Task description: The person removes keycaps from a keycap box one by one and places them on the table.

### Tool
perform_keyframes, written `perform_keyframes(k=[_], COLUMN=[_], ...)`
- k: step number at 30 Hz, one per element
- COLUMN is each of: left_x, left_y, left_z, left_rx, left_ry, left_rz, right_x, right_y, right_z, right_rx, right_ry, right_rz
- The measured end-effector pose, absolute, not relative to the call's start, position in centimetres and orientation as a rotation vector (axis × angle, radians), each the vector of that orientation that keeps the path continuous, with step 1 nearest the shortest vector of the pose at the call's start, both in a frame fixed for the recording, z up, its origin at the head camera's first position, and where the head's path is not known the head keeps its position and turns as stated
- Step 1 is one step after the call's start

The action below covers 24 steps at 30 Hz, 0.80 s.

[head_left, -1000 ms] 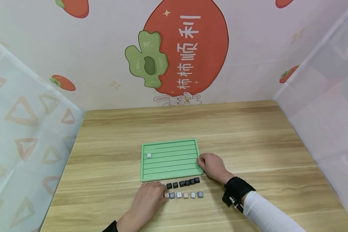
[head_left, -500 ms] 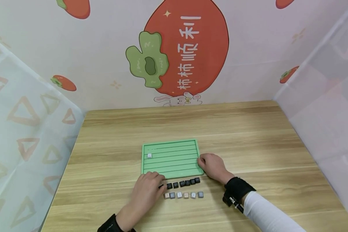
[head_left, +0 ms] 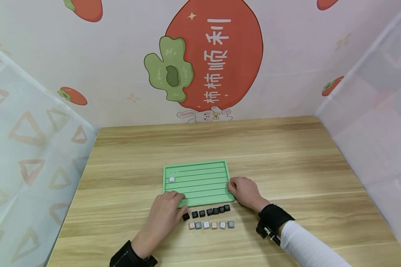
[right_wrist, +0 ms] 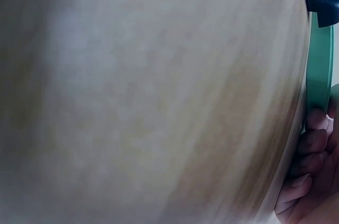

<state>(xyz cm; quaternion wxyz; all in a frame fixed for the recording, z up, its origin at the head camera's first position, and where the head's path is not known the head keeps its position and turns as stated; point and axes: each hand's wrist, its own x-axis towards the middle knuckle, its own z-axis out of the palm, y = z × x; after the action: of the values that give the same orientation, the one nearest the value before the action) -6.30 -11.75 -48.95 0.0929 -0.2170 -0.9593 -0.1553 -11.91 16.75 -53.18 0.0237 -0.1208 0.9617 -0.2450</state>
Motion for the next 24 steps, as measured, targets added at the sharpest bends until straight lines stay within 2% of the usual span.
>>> perform_keyframes(k=[24], left_x=[-8.8], left_y=[-13.2], left_z=[-49.5], left_rx=[-0.522], left_ry=[-2.794], left_rz=[-0.463], right_x=[-11.9], right_y=[16.7], right_z=[-53.1], right_rx=[-0.385], right_ry=[2.992], right_rz=[-0.747])
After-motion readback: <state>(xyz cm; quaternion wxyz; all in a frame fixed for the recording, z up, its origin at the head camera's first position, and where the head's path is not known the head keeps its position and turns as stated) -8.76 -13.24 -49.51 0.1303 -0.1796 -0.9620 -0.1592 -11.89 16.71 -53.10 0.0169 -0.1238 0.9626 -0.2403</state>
